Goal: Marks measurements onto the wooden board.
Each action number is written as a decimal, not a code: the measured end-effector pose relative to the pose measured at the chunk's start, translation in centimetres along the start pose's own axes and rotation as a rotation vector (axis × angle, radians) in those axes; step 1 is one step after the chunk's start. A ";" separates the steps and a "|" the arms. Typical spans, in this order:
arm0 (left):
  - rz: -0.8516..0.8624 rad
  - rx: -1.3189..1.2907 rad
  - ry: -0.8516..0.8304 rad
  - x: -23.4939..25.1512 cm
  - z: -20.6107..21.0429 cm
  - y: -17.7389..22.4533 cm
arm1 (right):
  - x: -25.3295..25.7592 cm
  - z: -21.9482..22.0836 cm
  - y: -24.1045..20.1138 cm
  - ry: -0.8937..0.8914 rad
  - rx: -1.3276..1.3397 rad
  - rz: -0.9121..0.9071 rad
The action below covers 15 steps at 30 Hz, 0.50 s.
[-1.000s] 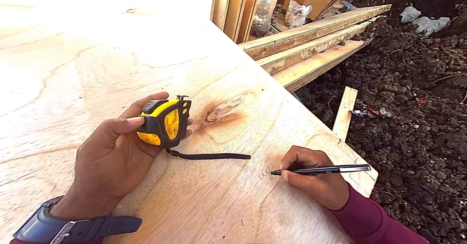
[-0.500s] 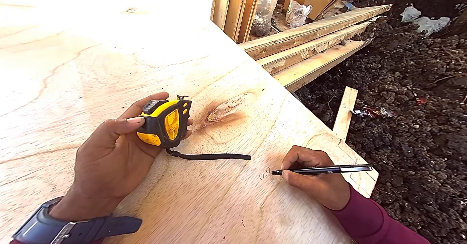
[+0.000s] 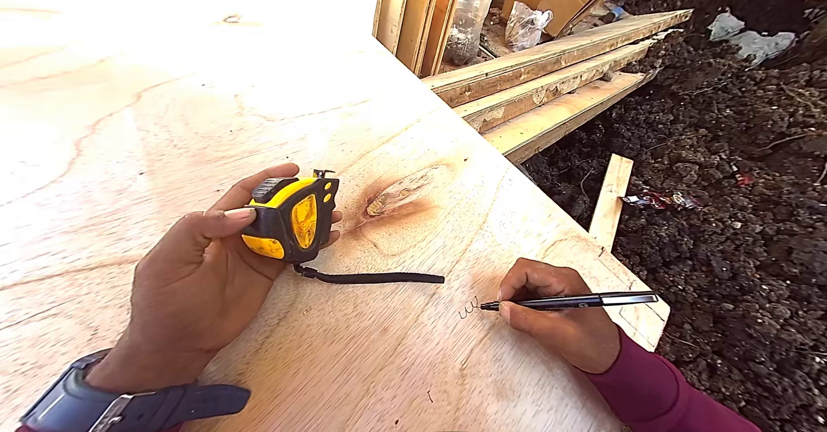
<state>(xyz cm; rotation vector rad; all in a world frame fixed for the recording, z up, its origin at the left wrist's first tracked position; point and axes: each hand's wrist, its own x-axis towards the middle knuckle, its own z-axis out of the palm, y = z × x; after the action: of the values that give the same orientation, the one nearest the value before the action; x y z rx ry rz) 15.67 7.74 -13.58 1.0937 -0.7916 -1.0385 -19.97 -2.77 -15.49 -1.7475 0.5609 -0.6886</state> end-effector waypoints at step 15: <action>0.010 0.010 0.000 0.0 0.2 0.1 | 0.0 0.1 -0.1 0.005 -0.017 0.006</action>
<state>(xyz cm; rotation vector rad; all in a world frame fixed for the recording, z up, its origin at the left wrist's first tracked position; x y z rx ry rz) 15.51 7.72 -13.46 1.0976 -0.8027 -1.0274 -19.93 -2.71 -15.46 -1.7594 0.5764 -0.6859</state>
